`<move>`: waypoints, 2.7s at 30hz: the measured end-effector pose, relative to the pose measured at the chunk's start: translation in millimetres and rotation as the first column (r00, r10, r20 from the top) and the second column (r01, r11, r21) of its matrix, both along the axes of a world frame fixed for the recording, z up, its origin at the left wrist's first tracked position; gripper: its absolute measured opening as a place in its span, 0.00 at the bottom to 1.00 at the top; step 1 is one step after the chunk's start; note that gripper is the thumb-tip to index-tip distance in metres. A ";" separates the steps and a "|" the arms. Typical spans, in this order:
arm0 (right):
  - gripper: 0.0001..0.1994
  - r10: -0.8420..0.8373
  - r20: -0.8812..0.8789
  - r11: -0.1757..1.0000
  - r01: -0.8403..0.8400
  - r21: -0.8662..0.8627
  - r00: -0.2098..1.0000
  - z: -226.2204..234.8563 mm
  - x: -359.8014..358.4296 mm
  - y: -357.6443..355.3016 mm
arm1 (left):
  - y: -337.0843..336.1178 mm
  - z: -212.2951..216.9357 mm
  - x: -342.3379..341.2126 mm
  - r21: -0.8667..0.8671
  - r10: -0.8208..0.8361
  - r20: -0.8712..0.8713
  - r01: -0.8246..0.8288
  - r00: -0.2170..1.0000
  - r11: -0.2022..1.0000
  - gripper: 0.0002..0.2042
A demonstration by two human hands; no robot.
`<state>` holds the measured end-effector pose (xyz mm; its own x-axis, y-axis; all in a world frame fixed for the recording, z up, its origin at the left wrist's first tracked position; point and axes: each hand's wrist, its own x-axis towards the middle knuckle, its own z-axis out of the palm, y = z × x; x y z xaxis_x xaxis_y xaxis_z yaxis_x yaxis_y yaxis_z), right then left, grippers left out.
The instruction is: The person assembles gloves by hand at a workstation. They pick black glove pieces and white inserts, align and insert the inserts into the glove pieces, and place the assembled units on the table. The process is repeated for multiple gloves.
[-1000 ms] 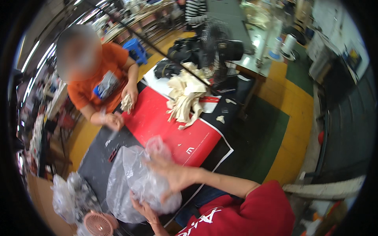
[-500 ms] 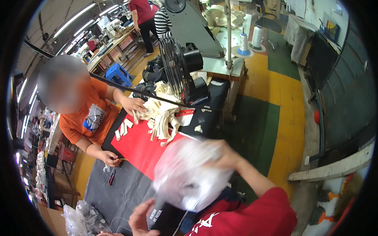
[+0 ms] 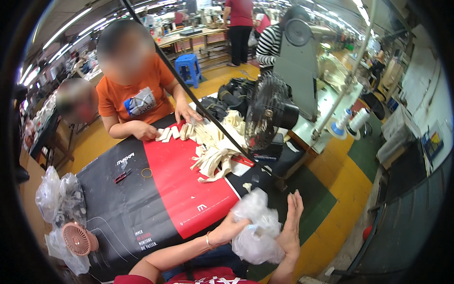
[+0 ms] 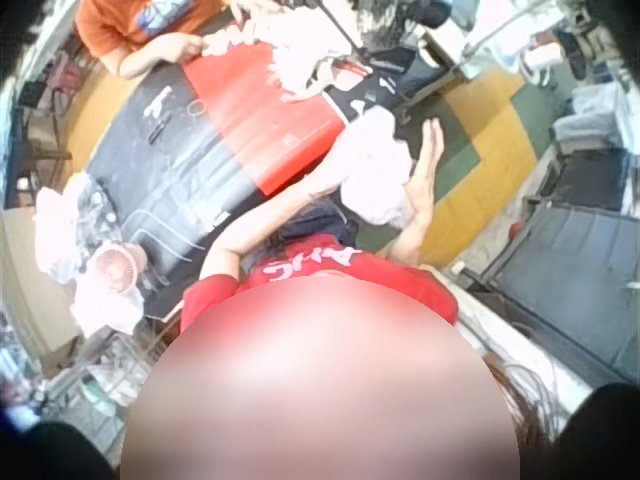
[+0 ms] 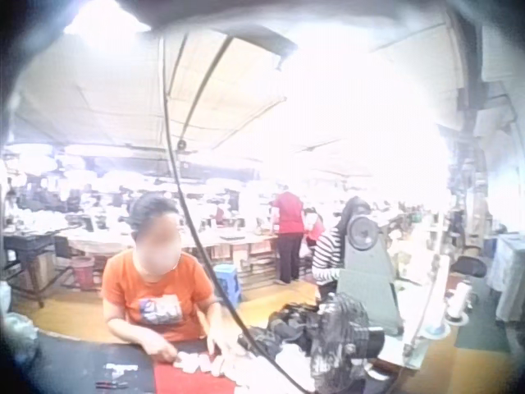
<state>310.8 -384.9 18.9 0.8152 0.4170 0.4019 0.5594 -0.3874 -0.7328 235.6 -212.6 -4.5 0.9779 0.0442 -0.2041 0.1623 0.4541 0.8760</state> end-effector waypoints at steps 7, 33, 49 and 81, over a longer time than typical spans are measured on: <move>0.19 0.444 -0.526 0.876 -0.229 0.424 0.725 1.3 54.5 -29.8 | 5.2 -0.5 39.2 -0.262 -0.328 -0.001 0.317 0.945 0.912 0.34; 0.33 0.317 0.150 0.935 -0.283 -0.213 0.936 -2.9 320.4 71.8 | 129.4 -2.8 -131.0 0.899 0.311 0.160 -0.268 0.937 0.346 0.14; 0.14 0.401 0.417 0.699 -0.567 0.436 0.816 70.1 57.2 123.3 | 108.8 -49.1 -255.5 0.954 0.788 0.292 -0.221 0.542 -0.202 0.18; 0.26 0.800 -0.052 0.440 -0.642 -0.628 0.598 33.4 -8.5 266.7 | 106.6 -57.4 -254.6 0.876 0.756 0.469 -0.347 0.457 -0.334 0.13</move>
<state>302.3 -118.1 52.3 0.0274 0.9996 0.0075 0.9346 -0.0229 -0.3549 -18.9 -105.9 -61.9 0.2645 0.8393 0.4750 0.6343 -0.5224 0.5698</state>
